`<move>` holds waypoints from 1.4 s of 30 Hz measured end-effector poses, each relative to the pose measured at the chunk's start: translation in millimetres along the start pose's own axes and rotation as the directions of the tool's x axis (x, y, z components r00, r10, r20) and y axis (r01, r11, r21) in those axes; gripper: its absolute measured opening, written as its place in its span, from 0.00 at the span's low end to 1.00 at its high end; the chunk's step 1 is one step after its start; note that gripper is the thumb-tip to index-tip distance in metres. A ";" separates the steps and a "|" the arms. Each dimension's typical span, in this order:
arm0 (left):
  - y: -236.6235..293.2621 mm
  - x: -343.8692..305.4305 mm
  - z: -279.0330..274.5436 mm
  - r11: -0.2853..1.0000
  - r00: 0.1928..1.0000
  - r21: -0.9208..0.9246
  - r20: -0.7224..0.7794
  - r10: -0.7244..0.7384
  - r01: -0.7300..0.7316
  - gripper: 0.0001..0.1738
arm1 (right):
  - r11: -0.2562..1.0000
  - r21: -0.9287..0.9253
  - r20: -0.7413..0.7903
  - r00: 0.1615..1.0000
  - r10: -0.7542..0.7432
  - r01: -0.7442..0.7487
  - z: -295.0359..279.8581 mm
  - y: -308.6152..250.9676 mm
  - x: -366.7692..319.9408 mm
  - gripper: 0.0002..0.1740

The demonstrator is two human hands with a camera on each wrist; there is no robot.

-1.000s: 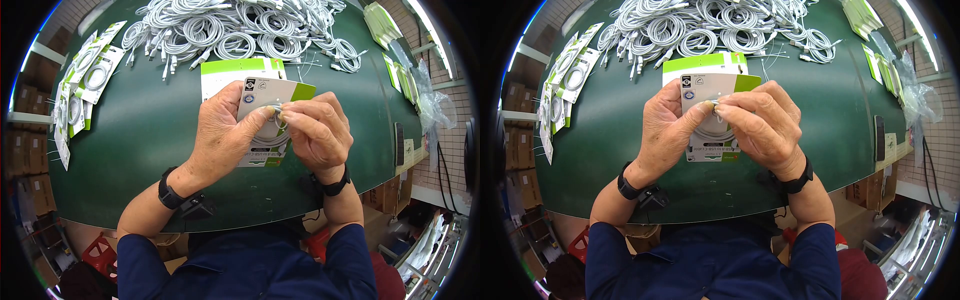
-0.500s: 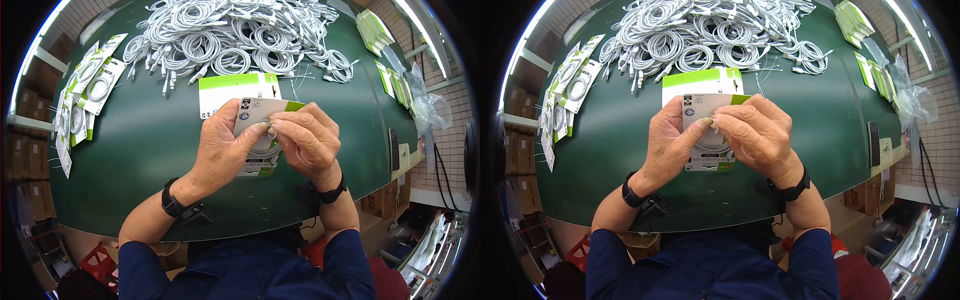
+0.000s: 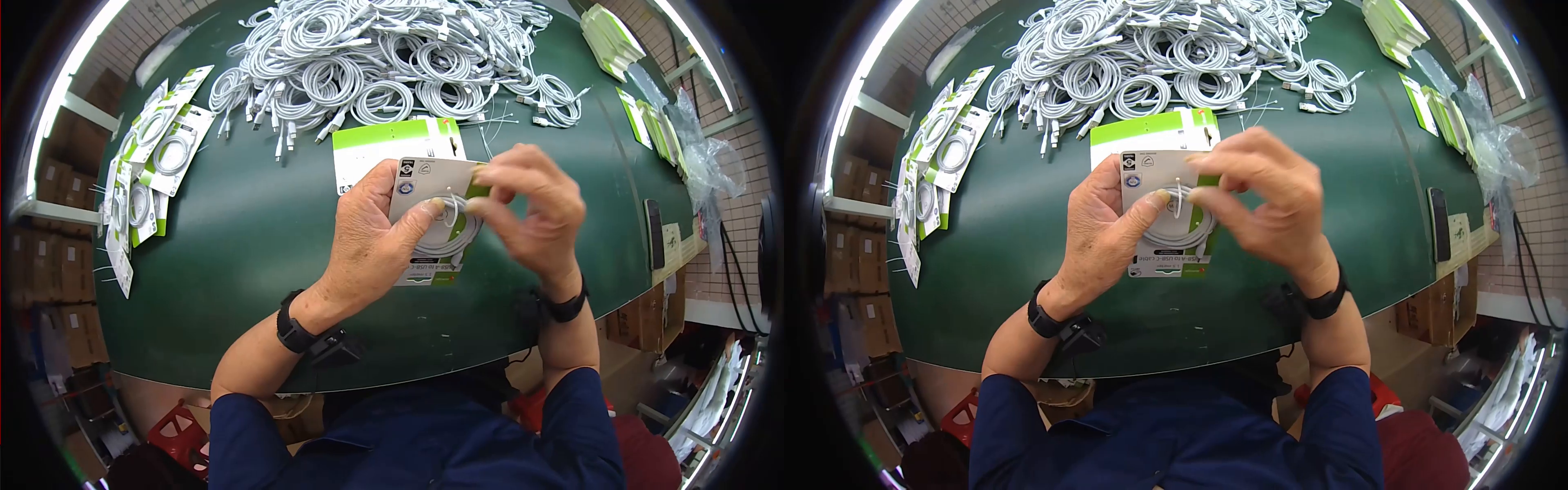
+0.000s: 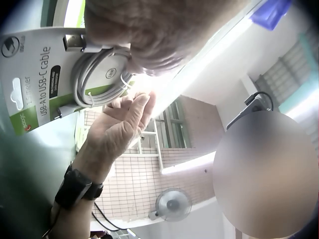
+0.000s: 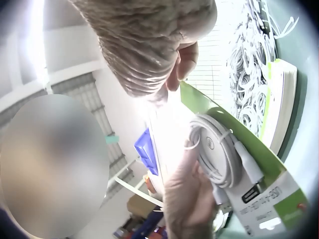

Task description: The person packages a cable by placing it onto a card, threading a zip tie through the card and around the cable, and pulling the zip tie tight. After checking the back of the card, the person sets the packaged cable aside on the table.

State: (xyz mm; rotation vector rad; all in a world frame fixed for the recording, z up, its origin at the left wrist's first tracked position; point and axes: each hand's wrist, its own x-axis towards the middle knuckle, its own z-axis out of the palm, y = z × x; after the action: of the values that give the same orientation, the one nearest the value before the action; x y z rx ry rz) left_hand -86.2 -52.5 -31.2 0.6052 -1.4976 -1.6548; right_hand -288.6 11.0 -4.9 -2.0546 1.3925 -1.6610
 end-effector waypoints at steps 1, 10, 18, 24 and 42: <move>3.0 0.4 1.0 1.000 1.000 -0.025 0.001 0.001 -0.001 0.16 | 0.993 0.098 -0.051 0.997 0.066 -0.061 -3.7 1.1 -1.4 0.15; 8.7 -8.2 9.5 0.997 0.993 -0.070 0.117 -0.026 0.035 0.19 | 0.215 0.594 0.580 0.598 0.554 -0.775 2.2 37.2 -15.8 0.15; 7.6 -11.0 13.0 0.999 0.991 -0.044 0.133 -0.026 0.032 0.18 | 0.151 0.678 0.616 0.669 0.417 -0.719 6.6 40.2 -19.6 0.16; 8.5 -11.9 11.3 0.998 0.989 -0.042 0.144 -0.035 0.042 0.19 | 0.277 0.681 0.516 0.714 0.473 -0.677 9.7 41.6 -19.0 0.13; 4.8 -12.1 14.5 1.000 1.000 0.006 -0.009 -0.014 0.014 0.15 | 0.666 0.495 0.140 0.808 0.573 -0.558 25.5 22.8 -16.5 0.09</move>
State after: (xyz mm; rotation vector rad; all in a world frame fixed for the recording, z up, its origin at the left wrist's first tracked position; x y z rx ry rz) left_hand -89.7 -34.1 -25.9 0.6268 -1.4952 -1.6571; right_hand -279.2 -0.1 -40.0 -1.1375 1.2287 -1.5427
